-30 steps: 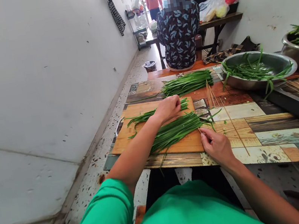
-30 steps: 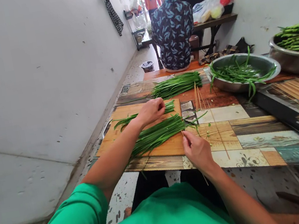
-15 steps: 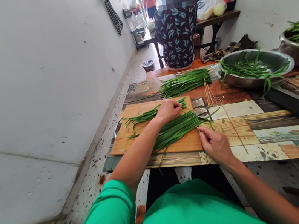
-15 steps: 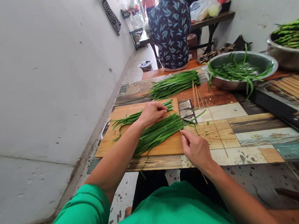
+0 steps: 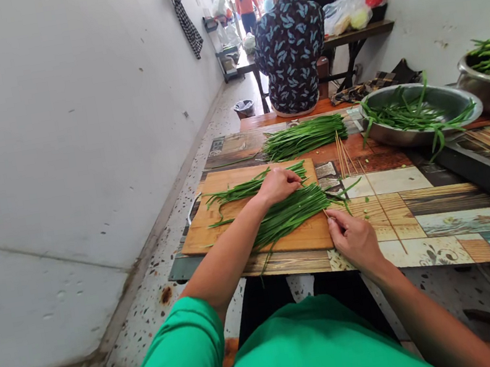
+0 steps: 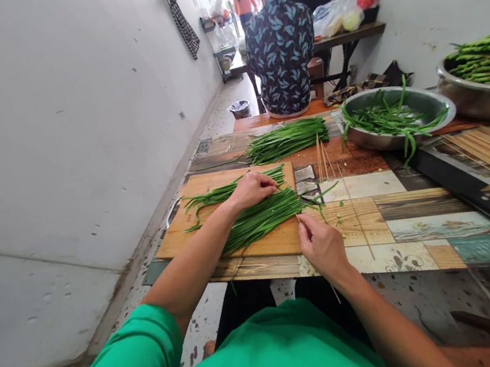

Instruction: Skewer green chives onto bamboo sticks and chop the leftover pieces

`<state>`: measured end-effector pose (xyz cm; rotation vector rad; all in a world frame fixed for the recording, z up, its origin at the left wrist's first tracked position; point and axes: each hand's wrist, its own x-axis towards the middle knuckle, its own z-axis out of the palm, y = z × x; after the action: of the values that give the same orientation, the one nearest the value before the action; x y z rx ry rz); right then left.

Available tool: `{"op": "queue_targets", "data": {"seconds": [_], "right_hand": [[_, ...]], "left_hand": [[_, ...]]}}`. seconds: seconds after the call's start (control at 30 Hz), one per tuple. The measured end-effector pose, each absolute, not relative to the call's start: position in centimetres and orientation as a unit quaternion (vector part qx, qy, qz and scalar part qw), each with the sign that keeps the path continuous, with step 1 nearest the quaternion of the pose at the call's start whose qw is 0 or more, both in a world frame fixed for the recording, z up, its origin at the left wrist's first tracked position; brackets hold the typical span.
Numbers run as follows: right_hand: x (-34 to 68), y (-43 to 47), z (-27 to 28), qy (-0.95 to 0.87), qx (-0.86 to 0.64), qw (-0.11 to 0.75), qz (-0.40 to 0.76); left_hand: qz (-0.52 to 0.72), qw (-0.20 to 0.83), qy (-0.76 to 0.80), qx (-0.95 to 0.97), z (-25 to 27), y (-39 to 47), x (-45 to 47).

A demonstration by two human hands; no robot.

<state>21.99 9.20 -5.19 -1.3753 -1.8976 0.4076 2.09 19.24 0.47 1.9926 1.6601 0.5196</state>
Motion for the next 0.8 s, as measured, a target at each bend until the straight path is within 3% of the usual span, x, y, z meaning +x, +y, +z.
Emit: {"op": "queue_targets", "data": {"seconds": [0.27, 0.47, 0.8], "right_hand": [[22.0, 9.2, -5.2, -0.742, -0.537, 0.371, 0.155], [21.9, 9.2, -5.3, -0.741, -0.543, 0.365, 0.15], [22.0, 9.2, -5.2, -0.745, -0.54, 0.364, 0.143]], "left_hand": [[0.154, 0.2, 0.504, 0.826, 0.9, 18.1, 1.5], [0.124, 0.086, 0.569, 0.808, 1.4, 19.1, 0.8], [0.095, 0.083, 0.583, 0.803, 0.6, 20.4, 2.4]]}}
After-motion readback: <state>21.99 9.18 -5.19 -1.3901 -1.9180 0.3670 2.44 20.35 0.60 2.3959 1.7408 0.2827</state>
